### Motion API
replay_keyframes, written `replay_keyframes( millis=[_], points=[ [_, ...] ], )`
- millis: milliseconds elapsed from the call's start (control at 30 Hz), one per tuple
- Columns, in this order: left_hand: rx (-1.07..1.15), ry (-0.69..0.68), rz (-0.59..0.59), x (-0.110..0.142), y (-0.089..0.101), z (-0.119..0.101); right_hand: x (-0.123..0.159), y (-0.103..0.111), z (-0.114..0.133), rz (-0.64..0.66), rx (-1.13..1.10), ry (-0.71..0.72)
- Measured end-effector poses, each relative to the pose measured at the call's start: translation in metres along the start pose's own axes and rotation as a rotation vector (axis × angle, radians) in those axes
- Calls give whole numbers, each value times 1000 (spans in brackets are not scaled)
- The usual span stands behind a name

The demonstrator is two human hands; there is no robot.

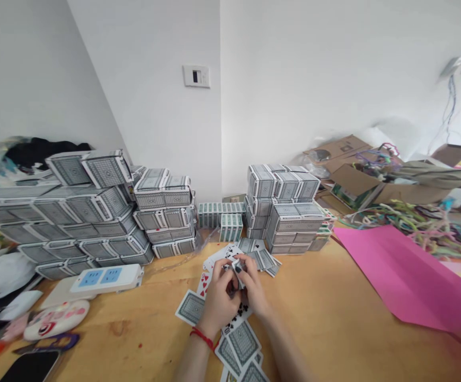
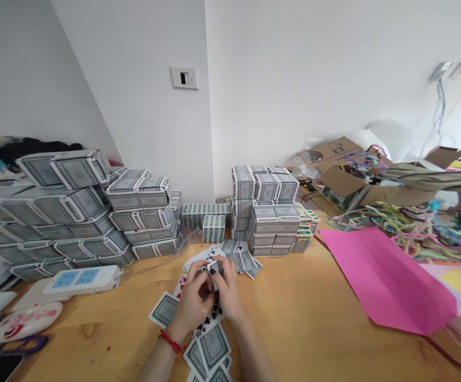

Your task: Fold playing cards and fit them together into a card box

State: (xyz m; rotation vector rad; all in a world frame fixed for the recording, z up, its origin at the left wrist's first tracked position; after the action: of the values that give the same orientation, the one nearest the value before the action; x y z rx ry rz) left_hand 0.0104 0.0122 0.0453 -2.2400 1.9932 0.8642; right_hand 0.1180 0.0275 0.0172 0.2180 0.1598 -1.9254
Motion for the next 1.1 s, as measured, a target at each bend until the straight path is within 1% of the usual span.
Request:
replay_keyframes(
  millis=[67,200,300,433,500,567,633,700,767,900,1100],
  points=[
    [1,9,-28,0,1,1,-1,0,-2,29,-20,-31],
    [83,68,-71,1,0,5,-5,1,-9,-4,-106,-85],
    [146,117,-58,2,0,8,-8,2,-13,-11,-188,-168],
    [161,113,-25,1,-1,8,-9,1,-10,4,-212,-193],
    [135,94,-23,0,-1,8,-9,1,-8,6,-199,-181],
    [96,67,-46,-1,0,9,-8,0,-6,-8,-157,-145],
    [63,70,-75,-2,-1,13,-7,-1,-5,-7,-94,-102],
    [41,93,-91,-2,-1,16,-6,-3,-5,21,-37,-71],
    [15,88,-96,-2,-1,17,-5,-4,-6,52,0,-44],
    [-25,29,-87,-3,-1,15,-4,-4,-7,64,22,0],
    [-89,-43,-40,1,-3,14,-2,-3,-9,77,47,3]
  ],
)
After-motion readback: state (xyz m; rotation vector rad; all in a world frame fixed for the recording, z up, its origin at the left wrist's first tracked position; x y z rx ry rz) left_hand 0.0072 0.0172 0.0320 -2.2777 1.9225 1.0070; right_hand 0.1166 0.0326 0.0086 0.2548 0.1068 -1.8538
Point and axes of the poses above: each hand's wrist, its own x-axis away from the middle knuckle, its own y-axis out of the back of the hand, z = x × y, the point moved 3 cm from there along -x, towards the middle knuckle, and after that the axes turned 13 degrees about -z, right-handed, at the moved point
